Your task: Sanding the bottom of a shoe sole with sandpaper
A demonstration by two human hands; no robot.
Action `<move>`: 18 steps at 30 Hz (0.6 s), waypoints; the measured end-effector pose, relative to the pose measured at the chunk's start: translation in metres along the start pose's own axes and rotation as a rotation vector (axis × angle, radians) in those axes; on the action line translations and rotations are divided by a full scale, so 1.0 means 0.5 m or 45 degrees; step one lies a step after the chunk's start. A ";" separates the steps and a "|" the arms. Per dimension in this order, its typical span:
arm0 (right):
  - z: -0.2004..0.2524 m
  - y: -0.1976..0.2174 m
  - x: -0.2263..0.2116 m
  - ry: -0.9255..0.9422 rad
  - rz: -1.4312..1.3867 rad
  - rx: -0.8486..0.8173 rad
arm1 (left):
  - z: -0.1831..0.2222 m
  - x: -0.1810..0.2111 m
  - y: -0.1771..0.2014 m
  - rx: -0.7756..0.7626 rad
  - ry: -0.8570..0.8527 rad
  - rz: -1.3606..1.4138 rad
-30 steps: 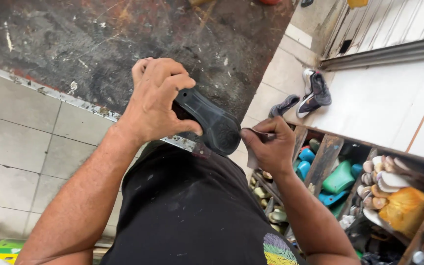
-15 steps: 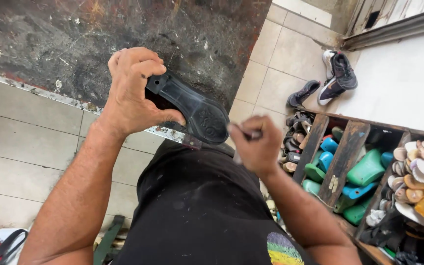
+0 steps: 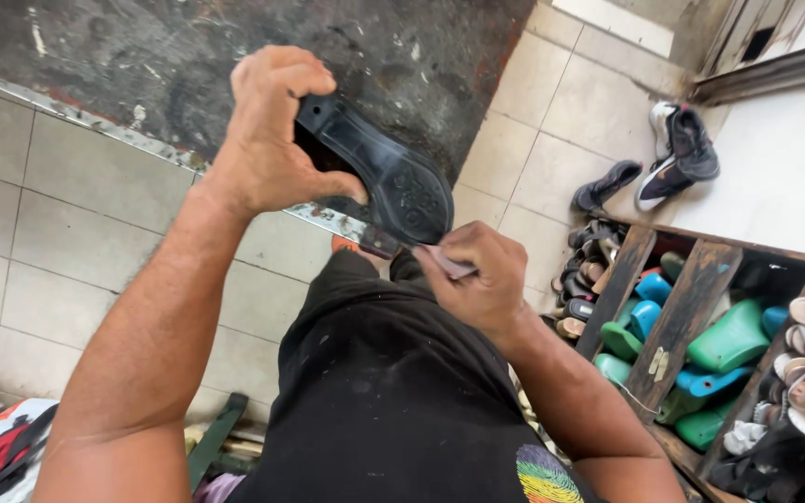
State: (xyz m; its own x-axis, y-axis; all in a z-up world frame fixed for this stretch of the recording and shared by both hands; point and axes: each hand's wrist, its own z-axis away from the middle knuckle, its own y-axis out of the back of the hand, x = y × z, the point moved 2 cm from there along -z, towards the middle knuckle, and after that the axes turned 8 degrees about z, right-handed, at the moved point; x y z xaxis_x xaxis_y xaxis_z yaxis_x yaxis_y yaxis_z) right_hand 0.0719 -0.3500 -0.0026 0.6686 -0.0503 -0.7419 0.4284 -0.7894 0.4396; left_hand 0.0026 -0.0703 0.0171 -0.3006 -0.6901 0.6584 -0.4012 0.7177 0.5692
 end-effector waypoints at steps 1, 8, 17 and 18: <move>-0.015 -0.011 -0.012 0.136 0.129 -0.018 | -0.002 -0.002 0.002 -0.029 0.026 -0.003; -0.102 -0.003 -0.087 -0.239 0.427 -0.237 | 0.011 -0.018 -0.003 -0.048 0.094 -0.032; -0.262 -0.057 -0.135 -0.529 0.972 -0.739 | 0.012 -0.036 -0.002 -0.179 0.114 0.023; -0.281 -0.077 -0.133 -0.531 0.978 -0.754 | 0.014 -0.035 0.000 -0.173 0.125 0.034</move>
State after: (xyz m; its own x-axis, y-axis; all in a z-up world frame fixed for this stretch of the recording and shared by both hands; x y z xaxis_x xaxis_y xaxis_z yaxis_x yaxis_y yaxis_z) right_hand 0.0963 -0.2301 0.1010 0.6725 -0.7049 -0.2254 0.2822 -0.0373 0.9586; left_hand 0.0019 -0.0590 0.0019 -0.2209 -0.6633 0.7151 -0.2714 0.7460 0.6081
